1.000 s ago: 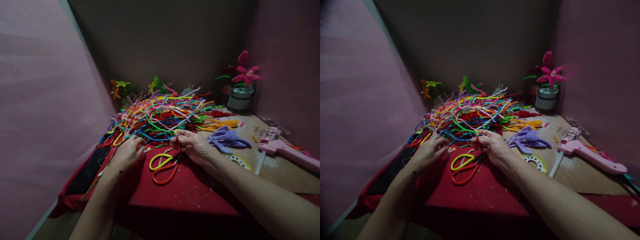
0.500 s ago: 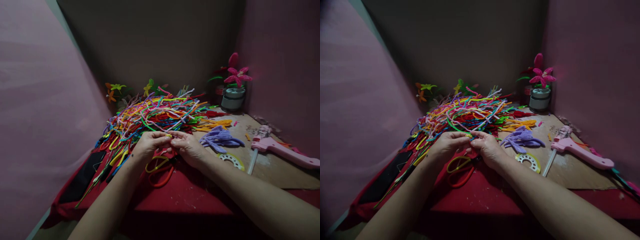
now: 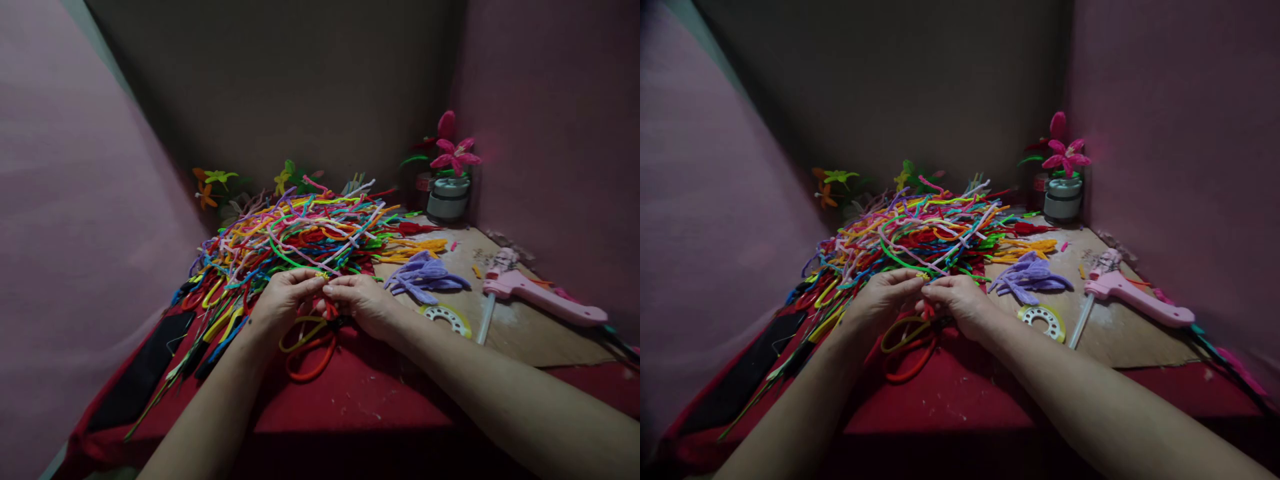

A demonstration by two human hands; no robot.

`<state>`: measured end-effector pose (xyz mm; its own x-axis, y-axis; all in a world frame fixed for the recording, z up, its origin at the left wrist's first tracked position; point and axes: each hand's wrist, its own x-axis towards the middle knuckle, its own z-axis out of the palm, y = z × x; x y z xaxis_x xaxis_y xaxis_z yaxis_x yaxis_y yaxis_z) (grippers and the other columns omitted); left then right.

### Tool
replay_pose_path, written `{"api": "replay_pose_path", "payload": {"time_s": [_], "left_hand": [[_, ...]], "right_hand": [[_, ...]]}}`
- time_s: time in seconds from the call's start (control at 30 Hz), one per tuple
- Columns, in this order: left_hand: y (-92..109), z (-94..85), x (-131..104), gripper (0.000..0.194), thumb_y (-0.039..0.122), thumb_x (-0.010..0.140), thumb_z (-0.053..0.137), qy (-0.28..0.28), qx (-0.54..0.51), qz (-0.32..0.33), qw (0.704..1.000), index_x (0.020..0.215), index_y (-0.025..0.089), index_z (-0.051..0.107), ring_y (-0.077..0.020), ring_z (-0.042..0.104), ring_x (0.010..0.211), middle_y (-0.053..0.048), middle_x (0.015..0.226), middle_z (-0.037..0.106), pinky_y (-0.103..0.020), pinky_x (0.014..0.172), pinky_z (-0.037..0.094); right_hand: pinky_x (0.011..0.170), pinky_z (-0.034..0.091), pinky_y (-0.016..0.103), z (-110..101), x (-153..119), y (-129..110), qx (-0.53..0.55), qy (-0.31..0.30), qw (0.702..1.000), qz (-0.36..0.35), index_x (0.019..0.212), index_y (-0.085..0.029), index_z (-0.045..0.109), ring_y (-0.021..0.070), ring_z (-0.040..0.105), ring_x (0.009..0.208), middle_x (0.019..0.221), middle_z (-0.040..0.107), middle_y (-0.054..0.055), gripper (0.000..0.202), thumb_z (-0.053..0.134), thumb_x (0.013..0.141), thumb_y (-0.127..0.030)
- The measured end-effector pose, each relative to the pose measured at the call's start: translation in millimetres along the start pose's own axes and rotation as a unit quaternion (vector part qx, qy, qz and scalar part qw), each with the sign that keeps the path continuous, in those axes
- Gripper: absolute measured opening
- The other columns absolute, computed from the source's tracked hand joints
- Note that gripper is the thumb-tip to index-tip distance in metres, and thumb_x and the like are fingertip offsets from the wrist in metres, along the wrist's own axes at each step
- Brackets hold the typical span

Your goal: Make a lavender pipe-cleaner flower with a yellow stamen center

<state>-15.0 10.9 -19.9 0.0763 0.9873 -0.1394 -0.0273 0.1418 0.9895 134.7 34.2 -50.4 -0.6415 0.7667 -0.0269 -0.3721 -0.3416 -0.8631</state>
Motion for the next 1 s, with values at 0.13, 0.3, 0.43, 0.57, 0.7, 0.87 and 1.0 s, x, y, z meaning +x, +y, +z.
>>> {"api": "replay_pose_path", "payload": {"time_s": [0.13,0.3,0.43,0.57,0.7,0.87,1.0], "left_hand": [[1.1,1.4,-1.4,0.017,0.026,0.066,0.07,-0.02,-0.039,-0.042,0.998,0.076,0.015,0.062,-0.0078,0.055,0.047,0.001,0.06,0.06,-0.021,0.048,0.048],[1.9,4.0,-2.9,0.02,0.023,0.063,0.072,-0.022,-0.058,-0.041,0.997,0.077,0.014,0.062,-0.0073,0.055,0.048,0.0,0.065,0.061,-0.02,0.049,0.048],[-0.1,7.4,-2.4,0.019,0.025,0.065,0.07,-0.032,-0.051,-0.023,0.998,0.075,0.013,0.059,-0.0089,0.054,0.048,0.0,0.06,0.057,-0.023,0.05,0.047],[12.5,-1.5,-12.2,0.02,0.028,0.067,0.068,0.026,-0.031,0.062,0.997,0.077,0.013,0.06,-0.0034,0.044,0.043,0.003,0.057,0.052,-0.016,0.043,0.036],[41.1,-38.8,-41.1,0.018,0.029,0.067,0.066,0.165,0.164,0.135,0.963,0.077,0.015,0.063,-0.0045,0.04,0.043,0.005,0.053,0.05,-0.017,0.042,0.03],[48.1,-114.6,-73.4,0.017,0.03,0.066,0.06,0.299,0.428,0.04,0.852,0.072,0.016,0.066,-0.009,0.045,0.053,0.002,0.058,0.055,-0.02,0.051,0.034],[25.6,-160.3,-79.4,0.014,0.03,0.057,0.064,0.277,0.494,-0.055,0.823,0.059,0.016,0.066,-0.0115,0.045,0.051,0.002,0.049,0.053,-0.022,0.05,0.031]], "right_hand": [[0.054,0.04,0.022,2.0,0.8,0.0,-0.01,0.017,1.0,0.012,0.062,-0.011,0.062,0.009,0.054,0.049,0.057,0.064,0.003,0.013,0.067,0.061,-0.024],[0.052,0.037,0.022,3.8,1.7,0.0,-0.003,0.024,1.0,-0.004,0.059,-0.012,0.061,0.0087,0.052,0.048,0.055,0.063,0.002,0.009,0.064,0.059,-0.021],[0.05,0.034,0.022,2.4,1.1,0.2,-0.032,0.002,0.999,-0.017,0.058,-0.012,0.061,0.0081,0.048,0.047,0.054,0.06,0.001,0.009,0.062,0.062,-0.02],[0.044,0.028,0.021,1.5,-0.9,1.0,-0.052,0.011,0.998,-0.016,0.059,-0.012,0.06,0.006,0.041,0.042,0.05,0.055,-0.002,0.013,0.066,0.065,-0.023],[0.044,0.03,0.022,1.3,-2.4,2.1,-0.022,0.013,0.999,0.026,0.066,-0.014,0.062,0.0082,0.047,0.046,0.057,0.06,0.001,0.013,0.071,0.062,-0.023],[0.048,0.036,0.022,-1.1,-3.1,3.4,-0.011,0.02,0.998,0.056,0.067,-0.014,0.063,0.0102,0.052,0.05,0.059,0.062,0.002,0.017,0.073,0.06,-0.025],[0.047,0.036,0.022,-1.3,-3.6,3.1,-0.018,0.024,0.998,0.052,0.068,-0.015,0.064,0.0102,0.053,0.05,0.06,0.062,0.002,0.016,0.074,0.06,-0.024]]}}
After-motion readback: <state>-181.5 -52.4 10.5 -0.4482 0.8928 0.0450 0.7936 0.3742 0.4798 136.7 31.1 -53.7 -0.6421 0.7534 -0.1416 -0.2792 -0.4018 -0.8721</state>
